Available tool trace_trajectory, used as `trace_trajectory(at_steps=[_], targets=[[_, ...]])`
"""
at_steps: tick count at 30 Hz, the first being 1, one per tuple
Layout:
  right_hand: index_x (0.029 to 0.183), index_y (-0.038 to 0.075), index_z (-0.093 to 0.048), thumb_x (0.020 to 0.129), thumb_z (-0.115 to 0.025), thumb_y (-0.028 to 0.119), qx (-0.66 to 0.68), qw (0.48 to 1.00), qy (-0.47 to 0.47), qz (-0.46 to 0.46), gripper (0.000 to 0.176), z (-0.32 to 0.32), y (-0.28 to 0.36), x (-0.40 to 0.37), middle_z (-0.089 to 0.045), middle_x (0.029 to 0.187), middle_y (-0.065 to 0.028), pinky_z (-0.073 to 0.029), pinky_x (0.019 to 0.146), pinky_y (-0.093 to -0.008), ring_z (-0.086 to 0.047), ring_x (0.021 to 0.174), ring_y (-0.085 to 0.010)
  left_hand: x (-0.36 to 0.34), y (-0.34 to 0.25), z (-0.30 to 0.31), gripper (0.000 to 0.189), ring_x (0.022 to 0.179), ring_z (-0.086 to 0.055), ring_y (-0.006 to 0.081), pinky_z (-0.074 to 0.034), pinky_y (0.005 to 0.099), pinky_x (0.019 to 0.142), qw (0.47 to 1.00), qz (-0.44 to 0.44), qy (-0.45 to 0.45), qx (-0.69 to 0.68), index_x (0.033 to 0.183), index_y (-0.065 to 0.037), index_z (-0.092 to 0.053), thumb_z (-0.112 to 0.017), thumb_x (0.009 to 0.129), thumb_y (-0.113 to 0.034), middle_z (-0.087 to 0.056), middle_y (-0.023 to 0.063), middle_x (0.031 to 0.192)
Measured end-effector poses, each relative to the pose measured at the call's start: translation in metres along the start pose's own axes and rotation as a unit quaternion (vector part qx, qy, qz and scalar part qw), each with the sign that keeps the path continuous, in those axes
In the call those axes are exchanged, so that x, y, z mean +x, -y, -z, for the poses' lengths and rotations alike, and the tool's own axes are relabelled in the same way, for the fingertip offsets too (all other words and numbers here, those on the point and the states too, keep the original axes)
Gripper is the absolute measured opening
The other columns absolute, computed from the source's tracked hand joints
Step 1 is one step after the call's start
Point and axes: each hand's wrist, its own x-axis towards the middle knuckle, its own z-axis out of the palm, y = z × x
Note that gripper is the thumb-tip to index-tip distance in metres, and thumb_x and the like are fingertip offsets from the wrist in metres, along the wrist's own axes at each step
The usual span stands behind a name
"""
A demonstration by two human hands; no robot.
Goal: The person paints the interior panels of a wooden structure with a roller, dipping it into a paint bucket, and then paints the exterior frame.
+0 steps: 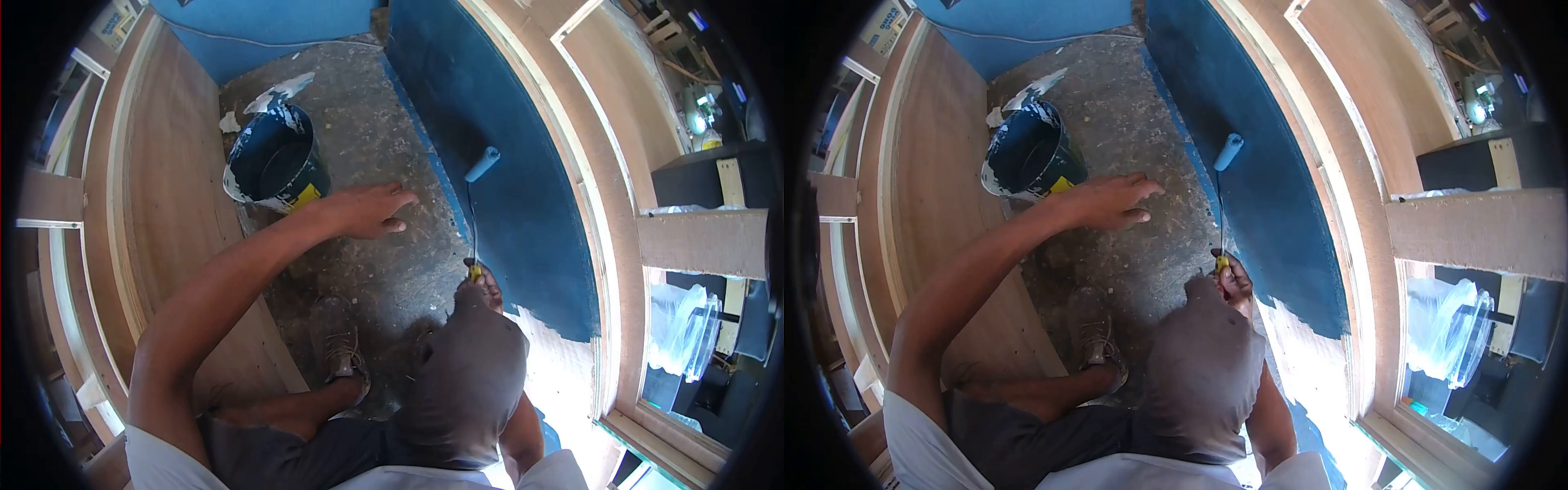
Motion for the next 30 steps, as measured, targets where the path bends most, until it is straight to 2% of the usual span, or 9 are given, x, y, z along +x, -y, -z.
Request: trace_trajectory(at_steps=[2,4,9,18,22,23,26,28,30], targets=[[0.139,0.002,-0.054,0.104,-0.056,0.024,0.071,0.997,-0.027,0.024,0.041,-0.022,0.014,0.000,-0.056,0.081,0.0029,-0.039,0.061,-0.0221,-0.045,0.064,-0.0042,0.001,0.004,-0.002,0.049,0.135,-0.049,0.0401,-0.042,0.0520,0.109,1.000,0.003,0.007,0.010,0.144,-0.011,-0.044,-0.058,0.101,-0.028,-0.049,0.0193,0.143],[0.139,0.003,-0.054,0.103,-0.058,0.024,-0.022,0.998,-0.052,-0.023,0.042,-0.014,0.017,-0.011,-0.058,0.082,0.0016,-0.042,0.062,-0.0230,-0.050,0.066,-0.0049,0.000,0.009,-0.003,0.050,0.132,-0.051,0.0405,-0.043,0.0515,0.108,1.000,-0.003,-0.001,0.011,0.145,-0.010,-0.043,-0.058,0.101,-0.028,-0.050,0.0195,0.142],[0.139,0.004,-0.054,0.101,-0.060,0.021,-0.163,0.986,-0.022,0.030,0.042,0.003,-0.002,-0.052,-0.060,0.084,0.0004,-0.044,0.063,-0.0240,-0.052,0.068,-0.0060,0.003,0.020,-0.011,0.051,0.128,-0.054,0.0406,-0.045,0.0513,0.104,1.000,-0.013,0.006,0.002,0.145,-0.009,-0.042,-0.058,0.101,-0.028,-0.051,0.0191,0.140],[0.139,0.005,-0.054,0.098,-0.062,0.015,-0.358,0.914,-0.075,0.174,0.043,0.052,-0.023,-0.141,-0.063,0.087,-0.0017,-0.046,0.065,-0.0258,-0.055,0.070,-0.0080,-0.003,0.014,-0.018,0.049,0.123,-0.057,0.0427,-0.047,0.0521,0.099,0.999,-0.031,-0.004,0.013,0.143,-0.009,-0.044,-0.059,0.100,-0.027,-0.052,0.0208,0.138],[0.130,0.003,-0.061,0.091,-0.066,0.004,-0.355,0.913,-0.184,0.076,0.039,0.066,-0.046,-0.184,-0.066,0.089,-0.0082,-0.049,0.066,-0.0286,-0.056,0.068,-0.0120,-0.008,0.019,-0.026,0.050,0.107,-0.065,0.0395,-0.051,0.0490,0.091,0.999,-0.043,-0.001,0.009,0.143,-0.011,-0.045,-0.062,0.098,-0.025,-0.056,0.0189,0.132],[0.128,0.002,-0.064,0.093,-0.064,0.006,-0.375,0.894,-0.213,0.122,0.035,0.067,-0.050,-0.189,-0.062,0.084,-0.0081,-0.047,0.064,-0.0288,-0.053,0.066,-0.0115,-0.008,0.019,-0.028,0.050,0.104,-0.066,0.0379,-0.052,0.0480,0.089,0.999,-0.042,-0.008,0.001,0.142,-0.012,-0.045,-0.063,0.098,-0.024,-0.057,0.0187,0.131],[0.131,0.002,-0.064,0.094,-0.063,0.005,-0.395,0.875,-0.251,0.127,0.037,0.077,-0.054,-0.202,-0.060,0.082,-0.0077,-0.046,0.061,-0.0290,-0.052,0.064,-0.0121,-0.009,0.009,-0.022,0.047,0.116,-0.061,0.0412,-0.049,0.0488,0.097,0.999,-0.003,0.038,-0.028,0.141,-0.008,-0.045,-0.062,0.099,-0.022,-0.055,0.0221,0.133],[0.133,0.002,-0.063,0.094,-0.062,0.002,-0.375,0.887,-0.264,0.041,0.040,0.069,-0.042,-0.206,-0.060,0.083,-0.0090,-0.045,0.060,-0.0291,-0.053,0.064,-0.0137,-0.010,0.008,-0.025,0.047,0.115,-0.061,0.0405,-0.050,0.0480,0.096,0.999,-0.012,0.040,-0.034,0.141,-0.008,-0.046,-0.062,0.098,-0.022,-0.056,0.0219,0.132],[0.133,0.001,-0.063,0.093,-0.064,0.000,-0.425,0.857,-0.270,0.108,0.040,0.072,-0.053,-0.208,-0.060,0.084,-0.0112,-0.046,0.060,-0.0296,-0.056,0.064,-0.0150,-0.011,0.008,-0.029,0.047,0.114,-0.062,0.0398,-0.050,0.0472,0.095,0.998,-0.020,0.036,-0.038,0.141,-0.008,-0.046,-0.063,0.098,-0.021,-0.056,0.0217,0.130]])
